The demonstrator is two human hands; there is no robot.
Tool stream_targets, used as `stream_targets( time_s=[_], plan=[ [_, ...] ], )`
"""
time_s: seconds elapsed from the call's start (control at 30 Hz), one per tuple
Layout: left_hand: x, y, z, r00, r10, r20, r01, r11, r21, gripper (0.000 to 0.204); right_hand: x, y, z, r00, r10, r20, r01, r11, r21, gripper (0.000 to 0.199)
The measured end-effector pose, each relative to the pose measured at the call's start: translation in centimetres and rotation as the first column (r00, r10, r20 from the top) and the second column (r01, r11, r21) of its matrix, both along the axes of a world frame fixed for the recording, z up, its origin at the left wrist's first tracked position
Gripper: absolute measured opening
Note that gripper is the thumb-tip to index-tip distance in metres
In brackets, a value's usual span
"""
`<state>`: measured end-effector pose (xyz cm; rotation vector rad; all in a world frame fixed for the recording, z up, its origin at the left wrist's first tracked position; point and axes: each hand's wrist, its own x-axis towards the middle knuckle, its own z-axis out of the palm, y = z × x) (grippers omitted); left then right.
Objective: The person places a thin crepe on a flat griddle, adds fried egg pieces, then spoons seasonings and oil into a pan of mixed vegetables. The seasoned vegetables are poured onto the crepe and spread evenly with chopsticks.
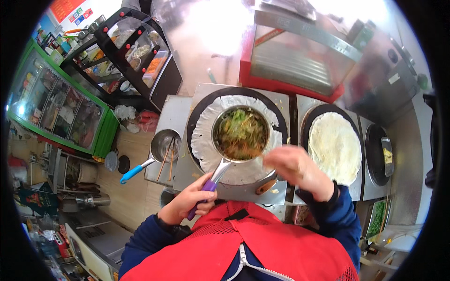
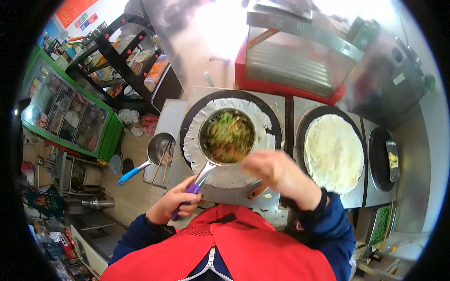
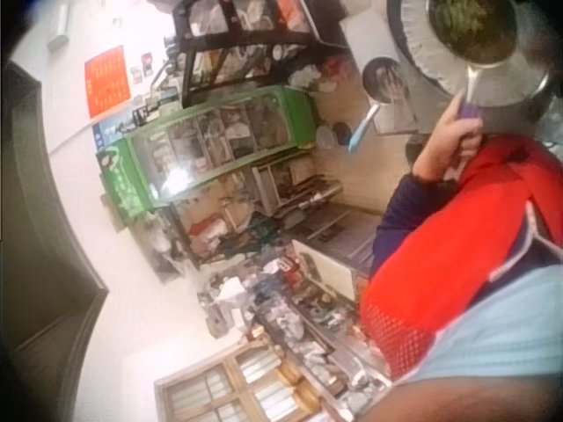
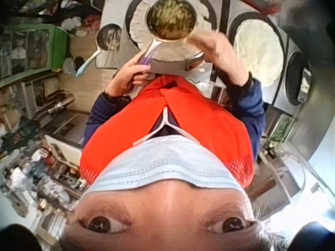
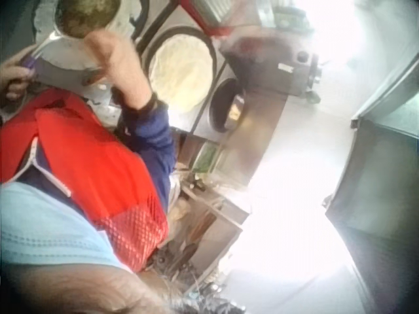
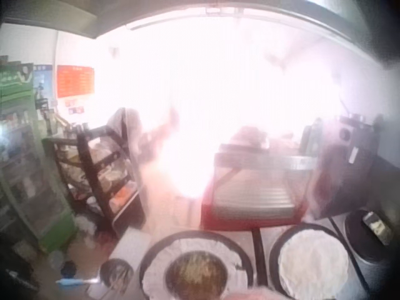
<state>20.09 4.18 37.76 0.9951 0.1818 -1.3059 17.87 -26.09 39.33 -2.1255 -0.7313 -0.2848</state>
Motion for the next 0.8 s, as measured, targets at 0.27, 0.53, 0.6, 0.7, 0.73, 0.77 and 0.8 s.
stream_targets(
  time_s=[0.27, 0.53, 0.6, 0.7, 0.73, 0.77, 0.8],
  plan=[
    [0.0, 0.1, -0.4, 1.000, -0.026, 0.015, 0.027, 0.998, -0.063, 0.065, 0.2, 0.4, -0.1, 0.992, 0.082, -0.095, -0.076, 0.995, 0.067, 0.010],
    [-0.2, 0.4, -1.4, 1.000, -0.002, -0.013, 0.003, 0.999, 0.049, 0.062, 0.8, 1.1, 2.0, 0.964, 0.099, -0.247, -0.134, 0.982, -0.131, 0.009],
    [-0.5, -0.3, -1.7, 1.000, -0.026, -0.011, 0.025, 0.996, -0.085, 0.062, 2.4, 1.5, 2.1, 0.986, 0.092, -0.138, -0.108, 0.988, -0.110, 0.007],
    [-0.4, -0.4, -1.7, 0.995, -0.098, -0.028, 0.093, 0.985, -0.145, 0.061, 6.1, 0.5, 1.2, 0.992, -0.113, -0.058, 0.115, 0.993, 0.028, 0.010],
    [-0.3, -0.4, -1.8, 0.999, -0.042, -0.008, 0.041, 0.997, -0.068, 0.061, 6.9, -0.3, 0.5, 0.961, -0.247, -0.121, 0.257, 0.963, 0.076, 0.010],
    [-0.1, 0.1, -1.7, 1.000, -0.009, -0.006, 0.009, 0.999, -0.049, 0.060, 7.3, -1.2, -0.3, 0.949, -0.275, -0.157, 0.293, 0.950, 0.104, 0.011],
    [0.2, 0.5, -1.7, 0.999, 0.026, -0.030, -0.025, 0.999, 0.028, 0.060, 7.2, -2.1, -1.2, 0.899, -0.366, -0.240, 0.396, 0.913, 0.095, 0.012]
  ],
)
